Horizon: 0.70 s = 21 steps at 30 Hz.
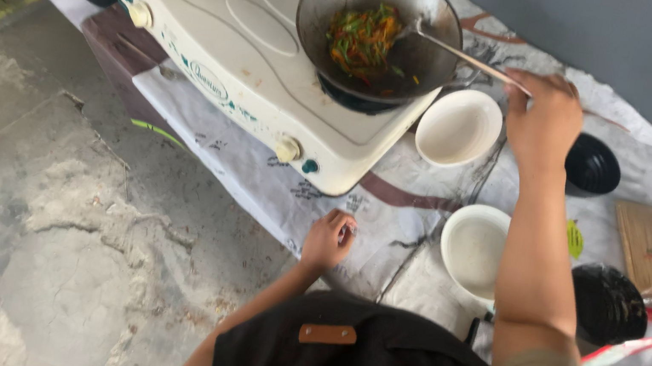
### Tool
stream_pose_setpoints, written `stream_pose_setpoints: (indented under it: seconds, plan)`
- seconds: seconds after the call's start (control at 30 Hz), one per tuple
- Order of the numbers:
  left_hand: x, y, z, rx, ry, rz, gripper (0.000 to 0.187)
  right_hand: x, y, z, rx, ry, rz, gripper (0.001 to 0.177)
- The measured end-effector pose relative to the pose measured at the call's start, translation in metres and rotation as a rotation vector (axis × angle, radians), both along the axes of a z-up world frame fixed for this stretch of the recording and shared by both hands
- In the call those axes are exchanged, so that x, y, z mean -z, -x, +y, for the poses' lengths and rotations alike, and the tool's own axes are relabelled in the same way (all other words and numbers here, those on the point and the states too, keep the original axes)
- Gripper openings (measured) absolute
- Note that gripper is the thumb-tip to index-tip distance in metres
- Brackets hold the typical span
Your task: The person stirs vegetables in a pan on a stove, opens seasoning packets, and pours oil into a small bowl.
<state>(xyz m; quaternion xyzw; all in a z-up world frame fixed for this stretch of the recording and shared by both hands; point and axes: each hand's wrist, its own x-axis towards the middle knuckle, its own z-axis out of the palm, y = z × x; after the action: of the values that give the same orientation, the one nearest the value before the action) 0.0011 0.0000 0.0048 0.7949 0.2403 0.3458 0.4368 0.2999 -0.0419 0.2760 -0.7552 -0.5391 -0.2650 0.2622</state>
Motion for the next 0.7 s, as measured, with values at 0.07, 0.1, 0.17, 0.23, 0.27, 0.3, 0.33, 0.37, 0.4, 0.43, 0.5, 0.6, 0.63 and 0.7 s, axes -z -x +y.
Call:
stream_pose_setpoints:
  seconds: [0.07,0.1,0.17,0.23,0.27,0.3,0.33,0.37,0.4,0.43,0.5,0.6,0.63,0.7]
  plan:
    - [-0.002,-0.001,0.002,-0.001,0.021,0.008,0.016,-0.003,0.001,-0.003,0.100,-0.008,0.154,0.017]
    - [-0.002,-0.001,0.002,-0.001,0.017,0.004,0.016,-0.003,0.000,0.001,0.100,-0.012,0.150,0.017]
    - [0.000,-0.002,-0.001,-0.043,-0.006,-0.009,0.015,0.007,0.006,0.012,0.016,-0.019,0.145,0.022]
    - [0.005,-0.003,0.000,-0.036,-0.024,-0.006,0.016,0.019,0.018,0.035,0.061,0.065,0.253,0.022]
    - [0.007,-0.004,0.000,-0.036,-0.049,-0.003,0.017,0.021,0.025,0.035,0.064,0.070,0.245,0.022]
    - [0.007,-0.006,0.001,-0.042,-0.047,-0.011,0.017,0.022,0.035,0.033,0.003,0.126,0.244,0.024]
    - [0.007,-0.007,0.001,-0.054,-0.037,0.014,0.017,0.019,0.043,0.029,-0.058,0.182,0.243,0.027]
    - [0.007,-0.004,-0.002,-0.068,-0.021,0.048,0.017,0.012,0.046,0.022,-0.065,0.190,0.244,0.027]
    - [0.007,-0.005,-0.001,-0.075,-0.014,0.049,0.017,0.002,0.047,0.013,-0.038,0.205,0.234,0.026]
    - [0.007,-0.004,-0.001,-0.068,-0.026,0.039,0.017,-0.007,0.050,0.003,-0.011,0.222,0.230,0.025]
    - [0.008,-0.003,-0.002,-0.064,-0.033,0.032,0.016,-0.024,0.057,-0.015,0.033,0.205,0.107,0.022]
    - [0.006,-0.005,0.001,-0.048,-0.035,0.058,0.016,-0.039,0.069,-0.038,0.178,0.270,0.152,0.024]
    - [0.006,-0.004,0.001,-0.036,-0.017,0.061,0.016,-0.037,0.072,-0.040,0.179,0.274,0.155,0.024]
    - [0.006,-0.004,-0.001,-0.021,0.002,0.064,0.015,-0.029,0.071,-0.045,0.140,0.259,0.144,0.022]
